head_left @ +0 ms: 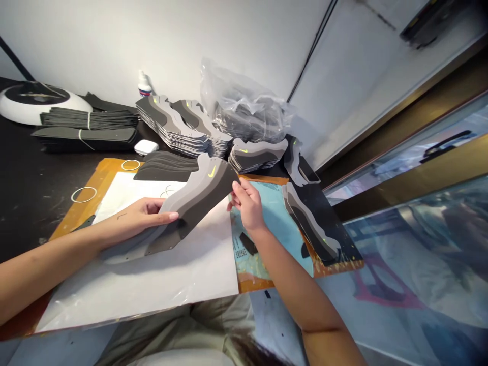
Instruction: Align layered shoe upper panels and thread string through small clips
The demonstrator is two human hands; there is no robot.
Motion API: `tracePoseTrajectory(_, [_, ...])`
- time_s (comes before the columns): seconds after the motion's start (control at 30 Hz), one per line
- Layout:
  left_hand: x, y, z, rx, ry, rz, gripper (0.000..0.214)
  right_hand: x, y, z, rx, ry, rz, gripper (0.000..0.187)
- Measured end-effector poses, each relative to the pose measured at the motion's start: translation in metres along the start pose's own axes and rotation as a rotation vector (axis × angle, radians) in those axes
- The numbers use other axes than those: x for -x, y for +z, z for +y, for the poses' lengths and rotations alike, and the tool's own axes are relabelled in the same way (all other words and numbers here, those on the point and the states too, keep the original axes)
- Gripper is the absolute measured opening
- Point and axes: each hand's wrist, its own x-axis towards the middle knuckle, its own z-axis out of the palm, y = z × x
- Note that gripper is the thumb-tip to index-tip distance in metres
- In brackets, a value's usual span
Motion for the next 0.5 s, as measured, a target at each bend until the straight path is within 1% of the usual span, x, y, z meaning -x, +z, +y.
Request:
tracePoseTrajectory(0.1, [-0.001, 0.003, 0.004, 0.006, -0.038, -0.003, 0.042, -0.006, -0.004, 0.004, 0.014, -0.008, 0.014, 0.044])
tracePoseTrajectory(0.2, [-0.001, 0.007, 0.004, 0.038, -0.022, 0.057, 0.042, -0.008, -0.005, 0.008, 0.052, 0.033, -0.027, 0.048])
tracePoseTrajectory(0.27, [-0.002, 0.010, 0.003, 0.069, -0.004, 0.086, 0.043, -0.007, -0.005, 0.009, 0.101, 0.095, -0.125, 0.052])
tracePoseTrajectory(0.33, [-0.003, 0.011, 0.000, 0.098, 0.021, 0.101, 0.042, -0.003, -0.001, 0.009, 0.188, 0.153, -0.279, 0.055])
tracePoseTrajectory(0.4, [-0.005, 0.010, -0.003, 0.117, 0.053, 0.111, 0.040, 0.002, 0.004, 0.008, 0.292, 0.196, -0.419, 0.052])
tracePoseTrajectory(0.43, [-0.007, 0.009, -0.005, 0.126, 0.065, 0.113, 0.039, 0.006, 0.008, 0.006, 0.337, 0.214, -0.468, 0.049])
tracePoseTrajectory(0.5, [-0.009, 0.007, -0.007, 0.147, 0.075, 0.110, 0.038, 0.011, 0.013, 0.005, 0.384, 0.247, -0.527, 0.044])
